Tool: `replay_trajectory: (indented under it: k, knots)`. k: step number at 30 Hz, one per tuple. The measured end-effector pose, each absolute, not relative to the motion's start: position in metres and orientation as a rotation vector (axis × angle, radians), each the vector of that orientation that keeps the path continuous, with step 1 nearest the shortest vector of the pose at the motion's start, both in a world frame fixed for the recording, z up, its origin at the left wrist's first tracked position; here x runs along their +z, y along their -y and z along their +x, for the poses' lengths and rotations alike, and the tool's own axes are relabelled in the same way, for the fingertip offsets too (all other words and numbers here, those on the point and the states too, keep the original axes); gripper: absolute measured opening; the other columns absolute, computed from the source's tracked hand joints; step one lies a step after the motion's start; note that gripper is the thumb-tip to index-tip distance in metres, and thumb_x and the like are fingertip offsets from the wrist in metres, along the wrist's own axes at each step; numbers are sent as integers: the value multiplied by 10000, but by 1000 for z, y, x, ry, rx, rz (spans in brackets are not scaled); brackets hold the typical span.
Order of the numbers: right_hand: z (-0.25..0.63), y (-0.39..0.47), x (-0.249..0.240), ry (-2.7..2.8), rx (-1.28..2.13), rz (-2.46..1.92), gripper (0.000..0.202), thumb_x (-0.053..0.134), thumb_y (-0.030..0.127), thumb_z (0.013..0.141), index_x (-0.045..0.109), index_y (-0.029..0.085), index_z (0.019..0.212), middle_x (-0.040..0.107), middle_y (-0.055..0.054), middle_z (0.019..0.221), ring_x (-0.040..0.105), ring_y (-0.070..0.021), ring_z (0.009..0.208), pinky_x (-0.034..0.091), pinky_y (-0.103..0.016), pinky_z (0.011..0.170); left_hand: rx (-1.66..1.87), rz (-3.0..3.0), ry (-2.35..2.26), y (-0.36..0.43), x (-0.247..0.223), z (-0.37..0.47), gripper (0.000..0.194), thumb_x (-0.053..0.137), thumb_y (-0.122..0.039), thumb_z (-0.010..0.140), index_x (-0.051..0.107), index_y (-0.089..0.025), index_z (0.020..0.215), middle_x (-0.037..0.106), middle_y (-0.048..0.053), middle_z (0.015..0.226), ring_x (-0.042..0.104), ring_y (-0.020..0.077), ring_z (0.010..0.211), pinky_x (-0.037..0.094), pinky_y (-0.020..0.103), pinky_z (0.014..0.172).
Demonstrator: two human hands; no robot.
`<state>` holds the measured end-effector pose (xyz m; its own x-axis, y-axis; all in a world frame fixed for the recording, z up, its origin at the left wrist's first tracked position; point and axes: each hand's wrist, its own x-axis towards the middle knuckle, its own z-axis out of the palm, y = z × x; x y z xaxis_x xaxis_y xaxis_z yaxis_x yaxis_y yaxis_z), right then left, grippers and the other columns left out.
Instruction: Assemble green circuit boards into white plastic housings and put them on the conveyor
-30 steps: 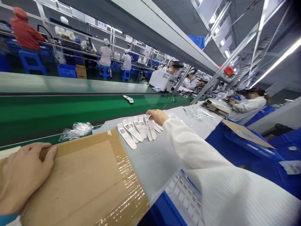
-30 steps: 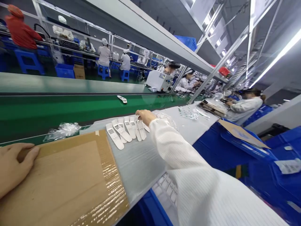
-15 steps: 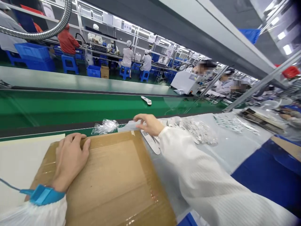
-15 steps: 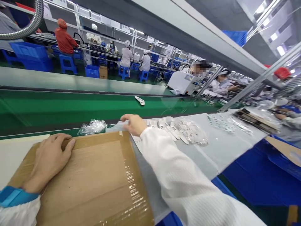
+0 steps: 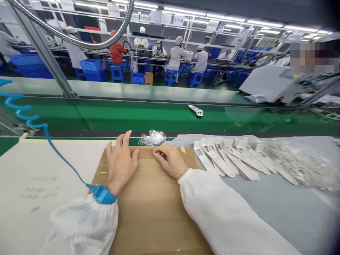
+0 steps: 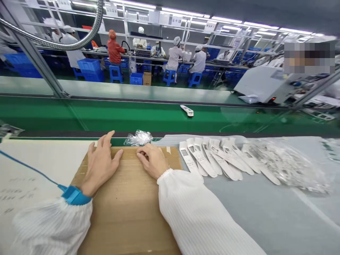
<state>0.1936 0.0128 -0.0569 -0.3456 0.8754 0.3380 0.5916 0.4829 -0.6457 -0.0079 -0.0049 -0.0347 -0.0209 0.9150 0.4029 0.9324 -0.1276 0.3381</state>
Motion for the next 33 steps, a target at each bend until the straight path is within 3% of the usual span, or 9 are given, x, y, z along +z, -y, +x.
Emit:
replay_trajectory:
  k: [6, 9, 12, 19, 22, 24, 26, 29, 33]
  knots:
    - [191, -8, -53, 2071, 558, -1243, 115, 566, 230, 940, 661, 224, 874, 600, -9, 814, 552, -173, 811, 401, -336, 781, -972, -2126, 2130, 1, -27, -15, 623, 513, -280, 916, 329, -183, 1504, 500, 152, 1426, 552, 302, 1229, 389, 506, 1080]
    - [189, -7, -55, 2077, 552, -1258, 119, 563, 234, 940, 663, 225, 876, 605, -14, 819, 551, -178, 825, 413, -340, 790, -893, -2197, 2115, -1, -32, -19, 306, 487, -281, 928, 642, -189, 1175, 556, 123, 1377, 577, 308, 1195, 392, 528, 1061]
    - [194, -9, -46, 2101, 627, -1266, 116, 566, 221, 927, 680, 214, 911, 611, -27, 857, 560, -175, 839, 441, -343, 808, -860, -2266, 2077, -3, -42, -21, 249, 464, -275, 938, 691, -174, 959, 614, 121, 1291, 565, 308, 1211, 377, 536, 1061]
    - [259, -71, 33, 2299, 1681, -995, 363, 665, 424, 862, 657, 210, 1155, 700, -82, 1148, 671, -200, 982, 509, -389, 905, -943, -2228, 2056, -1, -50, -18, 258, 451, -270, 955, 676, -149, 989, 618, 143, 1223, 552, 313, 1185, 391, 522, 1023]
    - [297, -129, 42, 2093, 1329, -1423, 443, 724, 488, 779, 685, 212, 1123, 725, -90, 1095, 694, -221, 934, 527, -389, 868, -979, -2217, 2073, 0, -50, -15, 236, 456, -248, 955, 671, -152, 977, 616, 141, 1209, 546, 305, 1191, 383, 514, 1028]
    - [317, -168, 32, 1860, 749, -1882, 347, 753, 436, 739, 727, 228, 1016, 737, -69, 1059, 697, -234, 953, 525, -364, 872, -986, -2205, 2098, 1, -50, -14, 222, 458, -235, 955, 665, -156, 970, 612, 139, 1211, 540, 303, 1196, 377, 513, 1033]
    - [331, -199, 14, 1665, 430, -2061, 311, 733, 364, 741, 715, 192, 999, 710, -135, 1130, 658, -310, 1075, 490, -436, 941, -976, -2198, 2121, 2, -50, -13, 216, 450, -228, 960, 655, -158, 966, 612, 135, 1203, 534, 303, 1199, 373, 512, 1033]
    - [337, -229, -17, 1507, 276, -2151, 294, 634, 301, 785, 675, 166, 1042, 689, -212, 1133, 613, -384, 1146, 430, -560, 988, -973, -2194, 2158, 3, -49, -12, 215, 429, -219, 970, 637, -165, 953, 613, 122, 1178, 534, 293, 1181, 377, 508, 1021]
    - [321, -247, -44, 1456, 243, -2108, 356, 583, 232, 794, 609, 206, 1148, 702, -154, 1110, 569, -359, 1197, 385, -590, 1029, -992, -2190, 2180, 5, -46, -10, 204, 431, -226, 974, 625, -175, 939, 601, 111, 1174, 527, 278, 1166, 377, 498, 1015]
